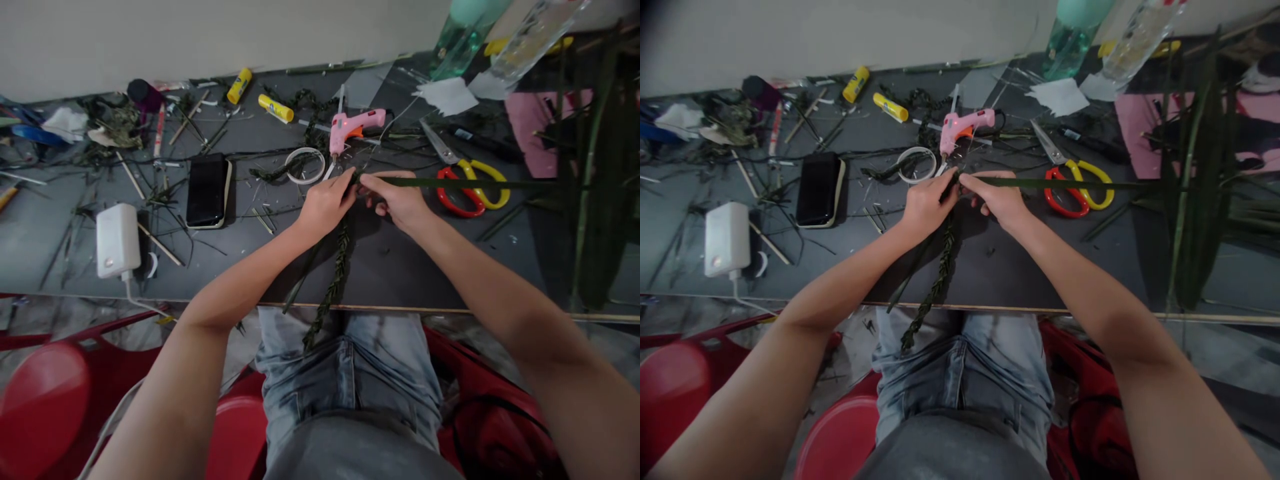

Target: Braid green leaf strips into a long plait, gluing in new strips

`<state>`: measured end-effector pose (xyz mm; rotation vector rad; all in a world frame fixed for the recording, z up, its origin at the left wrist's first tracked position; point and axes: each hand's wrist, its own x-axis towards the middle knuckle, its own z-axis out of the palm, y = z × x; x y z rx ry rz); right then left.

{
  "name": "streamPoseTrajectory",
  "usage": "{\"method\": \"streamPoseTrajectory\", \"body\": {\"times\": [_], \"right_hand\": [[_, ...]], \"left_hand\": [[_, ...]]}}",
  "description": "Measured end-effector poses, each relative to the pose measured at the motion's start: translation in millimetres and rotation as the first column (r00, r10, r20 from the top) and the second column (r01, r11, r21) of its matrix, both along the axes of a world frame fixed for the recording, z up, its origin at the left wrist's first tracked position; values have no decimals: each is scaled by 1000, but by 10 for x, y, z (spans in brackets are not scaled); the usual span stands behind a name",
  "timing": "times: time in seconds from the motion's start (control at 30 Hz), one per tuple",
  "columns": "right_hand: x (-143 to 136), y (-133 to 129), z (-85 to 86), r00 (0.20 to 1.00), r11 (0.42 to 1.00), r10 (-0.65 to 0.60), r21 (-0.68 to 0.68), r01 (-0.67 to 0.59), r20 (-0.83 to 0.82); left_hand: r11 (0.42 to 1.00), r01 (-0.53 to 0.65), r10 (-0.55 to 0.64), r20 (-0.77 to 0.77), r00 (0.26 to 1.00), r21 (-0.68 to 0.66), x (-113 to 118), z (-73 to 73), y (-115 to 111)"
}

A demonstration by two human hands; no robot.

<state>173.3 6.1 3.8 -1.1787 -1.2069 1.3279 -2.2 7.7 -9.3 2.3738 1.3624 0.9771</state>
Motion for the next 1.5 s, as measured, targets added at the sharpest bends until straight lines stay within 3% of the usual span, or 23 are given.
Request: {"method": "streamPoseTrajectory", "body": {"times": [0.17, 0.43, 0.67, 0.9, 1.13, 1.3, 1.5], "right_hand": [[17, 23, -16, 997, 997, 26, 76, -31, 68], [58, 69, -34, 987, 997, -11, 83, -3, 158], [51, 68, -74, 983, 990, -49, 139, 24, 178], [61, 49, -134, 946, 931, -167, 360, 59, 279], [46, 60, -115, 990, 975, -58, 222, 28, 127], [38, 36, -102, 993, 975, -61, 218, 37, 104], [-12, 65, -49, 991, 993, -95, 82, 87, 93]], "left_hand": [[1000, -26, 26, -114, 993, -3, 9, -12, 7], [992, -41, 39, -22, 999, -122, 39, 22, -16], [959, 49, 41, 306, 951, -279, 80, 96, -70], [931, 106, 86, 491, 867, -350, 125, 69, -62], [882, 207, 117, 621, 775, -425, 155, 33, -19], [884, 212, 141, 670, 729, -416, 152, 35, -15], [856, 222, 239, 739, 630, -467, 165, 21, 11]]}}
